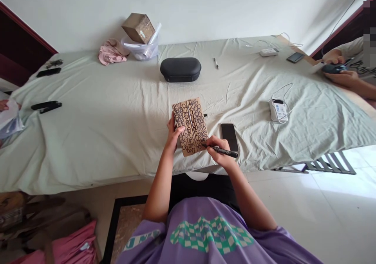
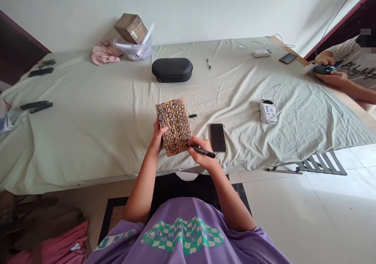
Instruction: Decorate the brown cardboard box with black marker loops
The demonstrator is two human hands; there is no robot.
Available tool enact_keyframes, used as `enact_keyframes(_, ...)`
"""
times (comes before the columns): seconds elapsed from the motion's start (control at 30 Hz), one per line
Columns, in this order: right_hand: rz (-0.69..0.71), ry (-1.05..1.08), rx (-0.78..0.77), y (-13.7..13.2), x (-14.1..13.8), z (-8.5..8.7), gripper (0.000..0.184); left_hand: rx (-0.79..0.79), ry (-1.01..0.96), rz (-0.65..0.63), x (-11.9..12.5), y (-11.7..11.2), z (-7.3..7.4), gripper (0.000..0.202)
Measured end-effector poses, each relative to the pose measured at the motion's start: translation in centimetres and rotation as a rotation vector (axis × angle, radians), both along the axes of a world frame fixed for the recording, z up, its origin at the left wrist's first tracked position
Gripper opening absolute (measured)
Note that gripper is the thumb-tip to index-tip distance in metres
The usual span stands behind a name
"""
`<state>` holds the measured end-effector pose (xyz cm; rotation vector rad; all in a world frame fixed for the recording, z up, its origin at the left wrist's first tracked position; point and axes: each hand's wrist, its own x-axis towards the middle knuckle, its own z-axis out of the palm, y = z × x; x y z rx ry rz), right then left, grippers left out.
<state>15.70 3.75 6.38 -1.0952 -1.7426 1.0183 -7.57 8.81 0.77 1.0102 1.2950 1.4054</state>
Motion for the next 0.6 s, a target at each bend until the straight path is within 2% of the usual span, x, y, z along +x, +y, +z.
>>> enact_keyframes(0.27, -0.091, 0.025, -0.002, 0.1, -0.3, -0.2, 0.009, 0.019, -0.026, 0.007, -0.2, 0.0, -0.7, 0.088)
enact_keyframes(0.47, -0.021, 0.017, -0.009, -0.4, -0.2, -0.2, 0.009, 0.038, 0.012, 0.037, -0.4, -0.1, -1.3, 0.081)
enact_keyframes(0.6, -0.253, 0.142, -0.03, -0.3, 0.9, -1.4, 0.02, 0.02, 0.001, 0.044, -0.6, 0.1, -1.9, 0.086)
